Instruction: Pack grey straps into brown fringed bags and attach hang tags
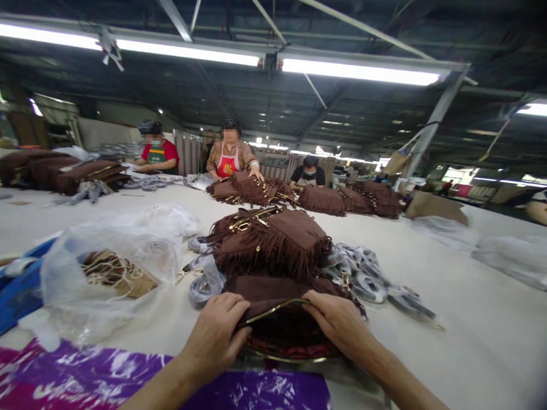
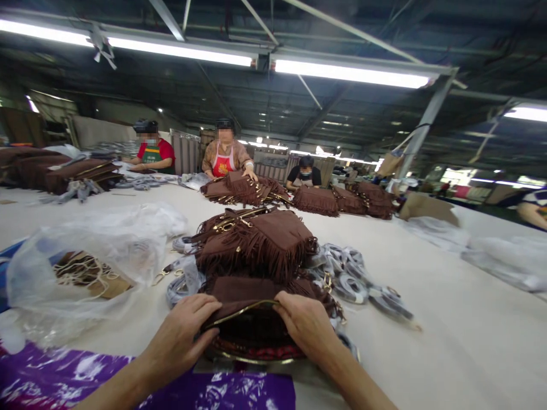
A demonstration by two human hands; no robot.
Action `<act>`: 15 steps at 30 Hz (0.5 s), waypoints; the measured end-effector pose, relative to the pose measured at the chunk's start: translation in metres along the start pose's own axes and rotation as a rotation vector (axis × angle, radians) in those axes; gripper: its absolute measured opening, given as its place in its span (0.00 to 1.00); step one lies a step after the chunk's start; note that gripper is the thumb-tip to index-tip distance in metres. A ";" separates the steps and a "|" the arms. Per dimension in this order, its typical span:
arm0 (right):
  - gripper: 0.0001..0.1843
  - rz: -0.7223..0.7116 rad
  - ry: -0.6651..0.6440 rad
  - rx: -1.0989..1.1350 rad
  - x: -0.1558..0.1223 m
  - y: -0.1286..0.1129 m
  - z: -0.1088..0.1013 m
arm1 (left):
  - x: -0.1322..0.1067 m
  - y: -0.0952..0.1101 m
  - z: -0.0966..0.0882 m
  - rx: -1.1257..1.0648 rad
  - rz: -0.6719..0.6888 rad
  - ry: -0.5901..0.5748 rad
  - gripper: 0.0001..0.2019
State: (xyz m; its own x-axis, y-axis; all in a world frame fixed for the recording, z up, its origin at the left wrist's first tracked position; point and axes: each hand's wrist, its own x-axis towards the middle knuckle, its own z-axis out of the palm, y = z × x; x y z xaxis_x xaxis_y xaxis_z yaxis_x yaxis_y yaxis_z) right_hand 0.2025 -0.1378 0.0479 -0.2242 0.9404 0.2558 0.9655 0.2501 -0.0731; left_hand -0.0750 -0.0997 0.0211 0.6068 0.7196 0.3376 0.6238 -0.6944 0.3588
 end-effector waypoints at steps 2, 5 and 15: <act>0.10 0.025 -0.014 0.020 0.003 -0.002 -0.009 | 0.012 0.000 0.002 0.007 -0.068 -0.004 0.11; 0.07 0.054 -0.071 0.082 0.001 0.003 -0.020 | 0.023 -0.008 0.003 -0.033 -0.136 0.024 0.13; 0.10 0.134 -0.137 0.050 -0.022 0.018 -0.026 | 0.025 -0.019 0.007 -0.080 -0.190 -0.084 0.12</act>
State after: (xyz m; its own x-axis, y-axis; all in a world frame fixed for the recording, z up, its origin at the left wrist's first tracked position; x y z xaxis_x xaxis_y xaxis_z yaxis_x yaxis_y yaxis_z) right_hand 0.2283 -0.1600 0.0660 -0.1136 0.9878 0.1070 0.9808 0.1286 -0.1466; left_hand -0.0685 -0.0689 0.0168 0.5232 0.8320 0.1845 0.6919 -0.5411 0.4780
